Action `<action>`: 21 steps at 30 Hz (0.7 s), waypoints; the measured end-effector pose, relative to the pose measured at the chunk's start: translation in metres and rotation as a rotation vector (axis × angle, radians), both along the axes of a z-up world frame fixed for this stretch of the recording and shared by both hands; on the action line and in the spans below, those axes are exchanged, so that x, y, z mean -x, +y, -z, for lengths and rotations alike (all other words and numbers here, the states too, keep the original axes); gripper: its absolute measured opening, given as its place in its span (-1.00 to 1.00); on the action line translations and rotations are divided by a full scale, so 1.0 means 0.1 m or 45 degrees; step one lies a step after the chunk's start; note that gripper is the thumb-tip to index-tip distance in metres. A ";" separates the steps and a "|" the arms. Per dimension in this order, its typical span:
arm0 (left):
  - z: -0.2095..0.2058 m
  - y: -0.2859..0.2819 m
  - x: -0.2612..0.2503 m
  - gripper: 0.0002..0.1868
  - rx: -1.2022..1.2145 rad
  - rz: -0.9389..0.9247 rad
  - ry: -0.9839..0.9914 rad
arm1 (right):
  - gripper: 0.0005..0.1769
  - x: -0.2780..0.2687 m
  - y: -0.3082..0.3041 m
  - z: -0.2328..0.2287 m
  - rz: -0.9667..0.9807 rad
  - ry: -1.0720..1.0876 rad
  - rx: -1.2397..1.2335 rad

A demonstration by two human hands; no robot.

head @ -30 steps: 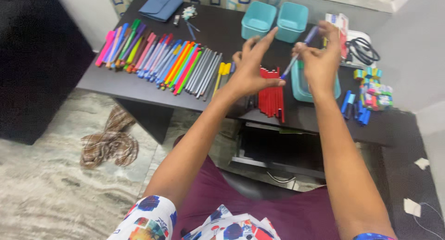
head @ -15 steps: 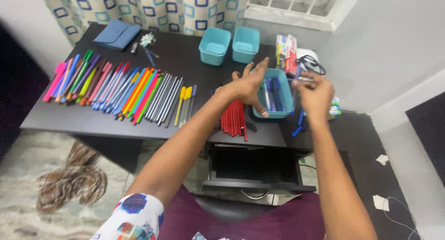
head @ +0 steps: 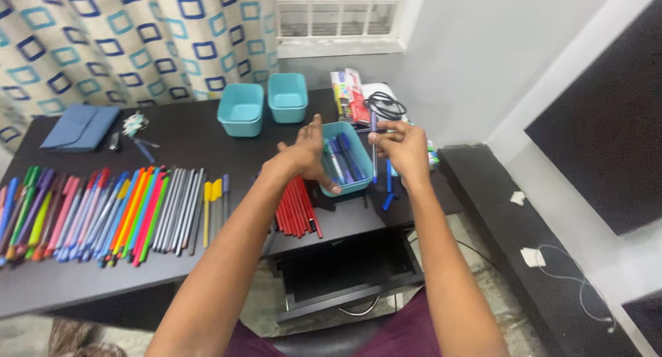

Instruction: The person sorts colored pens, pencils, and markers from a desk into light blue plastic containers. They also place small erasers into a separate container. The person works by hand, arranging items into groups and placing them into containers.

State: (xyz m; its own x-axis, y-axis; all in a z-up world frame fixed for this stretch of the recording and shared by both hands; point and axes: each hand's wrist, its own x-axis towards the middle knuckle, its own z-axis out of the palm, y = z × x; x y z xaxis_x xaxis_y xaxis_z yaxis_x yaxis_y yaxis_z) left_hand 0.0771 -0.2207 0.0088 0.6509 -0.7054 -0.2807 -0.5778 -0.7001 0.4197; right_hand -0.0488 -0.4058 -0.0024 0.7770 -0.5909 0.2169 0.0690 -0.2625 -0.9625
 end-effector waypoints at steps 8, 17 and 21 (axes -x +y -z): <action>-0.01 0.02 -0.02 0.87 -0.025 0.024 -0.006 | -0.57 0.05 0.05 0.09 0.063 -0.015 -0.041; -0.04 -0.07 -0.04 0.88 -0.140 -0.016 -0.001 | -0.67 -0.32 0.31 -0.07 0.232 0.266 0.832; 0.01 -0.06 -0.06 0.87 -0.140 -0.010 0.000 | -0.72 -0.35 0.34 -0.02 0.212 0.322 0.914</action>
